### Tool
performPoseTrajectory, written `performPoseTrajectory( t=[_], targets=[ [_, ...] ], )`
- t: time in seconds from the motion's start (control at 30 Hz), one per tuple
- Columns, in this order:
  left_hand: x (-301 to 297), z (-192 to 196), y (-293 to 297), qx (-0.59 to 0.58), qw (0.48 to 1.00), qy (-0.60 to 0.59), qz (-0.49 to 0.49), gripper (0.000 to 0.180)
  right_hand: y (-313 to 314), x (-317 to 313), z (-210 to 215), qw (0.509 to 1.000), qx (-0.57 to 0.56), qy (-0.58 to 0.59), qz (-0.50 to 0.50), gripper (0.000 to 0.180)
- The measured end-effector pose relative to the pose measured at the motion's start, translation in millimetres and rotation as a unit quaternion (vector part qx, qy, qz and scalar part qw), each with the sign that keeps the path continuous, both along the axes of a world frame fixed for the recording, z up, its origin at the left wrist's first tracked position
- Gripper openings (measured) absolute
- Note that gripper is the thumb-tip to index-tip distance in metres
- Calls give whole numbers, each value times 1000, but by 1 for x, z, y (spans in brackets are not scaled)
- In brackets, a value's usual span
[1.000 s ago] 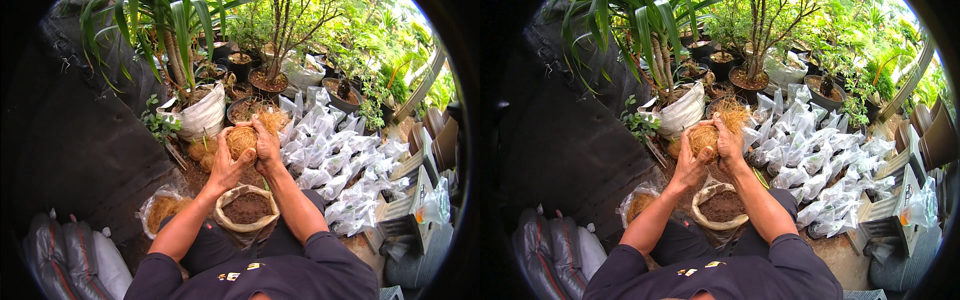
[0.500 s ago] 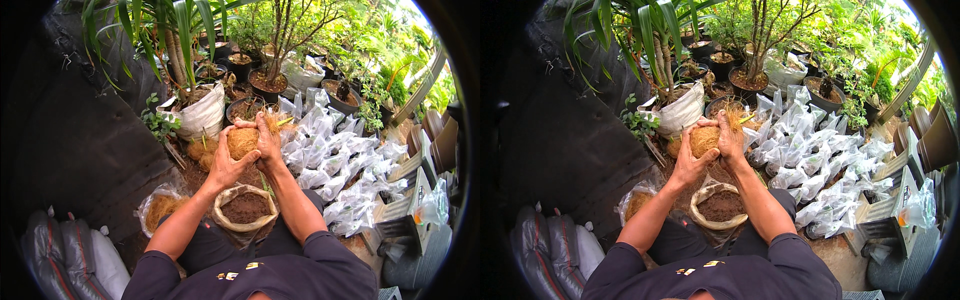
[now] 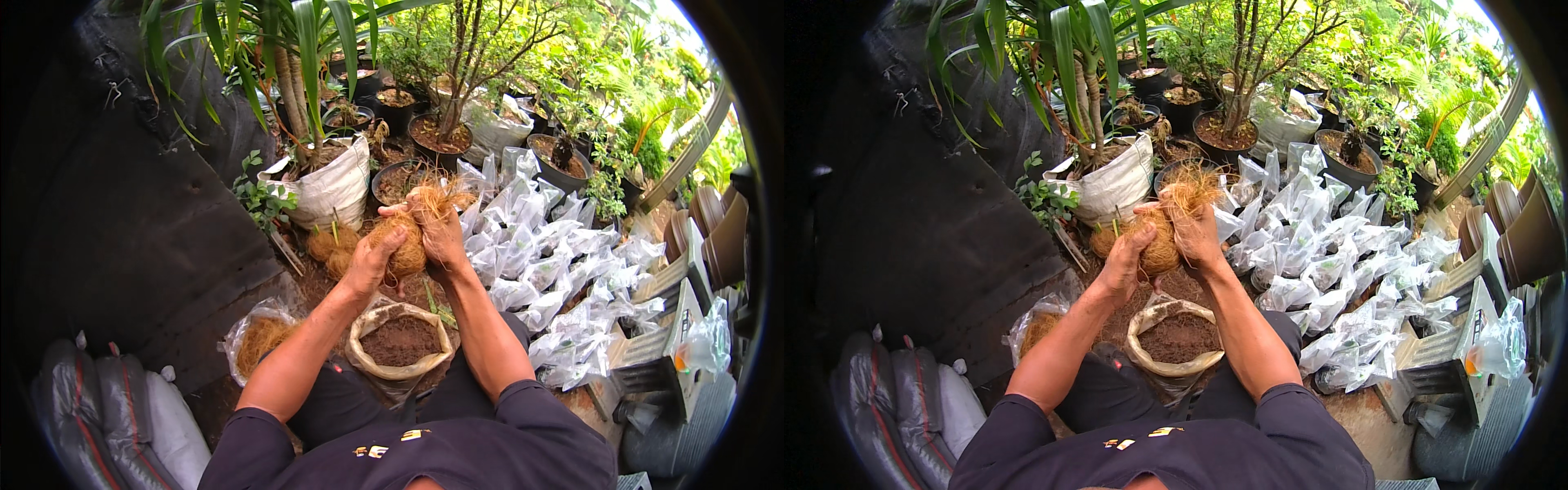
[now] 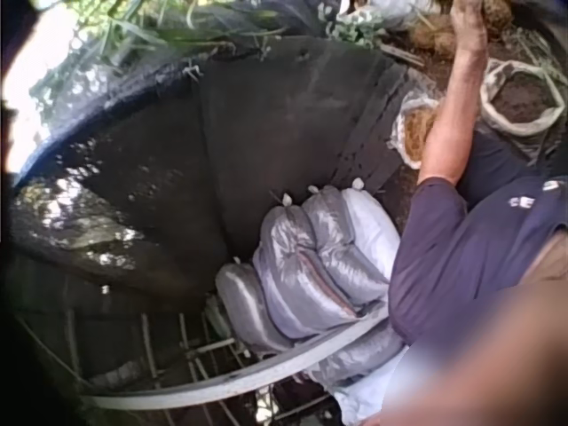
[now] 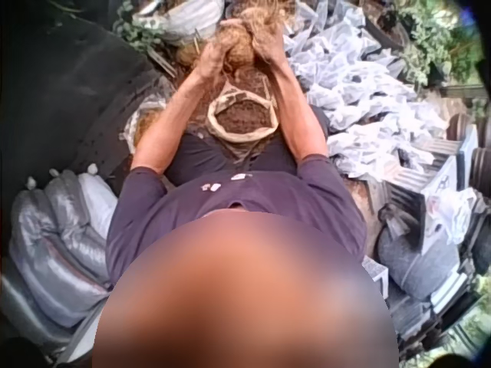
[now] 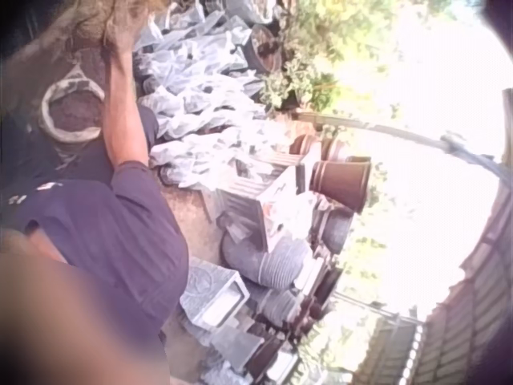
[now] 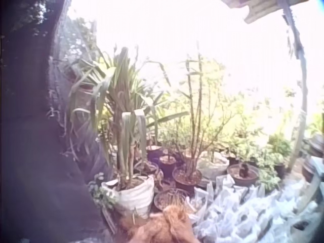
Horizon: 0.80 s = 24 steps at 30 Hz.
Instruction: The person prepares a small planting bag with soil, inserts a green plant cutting, and packs soil around it. The person handles coconut coir and soil by hand while seated on the ground.
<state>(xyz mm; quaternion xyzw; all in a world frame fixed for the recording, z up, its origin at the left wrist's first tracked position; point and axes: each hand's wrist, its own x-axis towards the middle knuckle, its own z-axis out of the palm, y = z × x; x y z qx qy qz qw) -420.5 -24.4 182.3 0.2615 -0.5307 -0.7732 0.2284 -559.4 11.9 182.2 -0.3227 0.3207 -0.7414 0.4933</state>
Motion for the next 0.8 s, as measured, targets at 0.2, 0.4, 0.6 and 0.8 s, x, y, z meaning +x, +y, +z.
performPoseTrajectory(
  t=[0.2, 0.4, 0.6, 0.8],
  targets=[
    [-6, 11, 12, 47, 997, 14, 65, 67, 0, -2, 1, 998, -67, 19, 7, 24],
    [7, 16, 3, 153, 988, 18, -29, 63, 1, -6, 5, 992, -89, 32, 85, 30],
    [-2, 0, -1, -175, 981, -24, 78, 71, 3, -2, 7, 991, -37, 130, -25, 34],
    [16, 12, -16, -78, 997, 8, -25, 77, 8, -4, 15, 985, -29, 154, 66, 49]
  ],
)
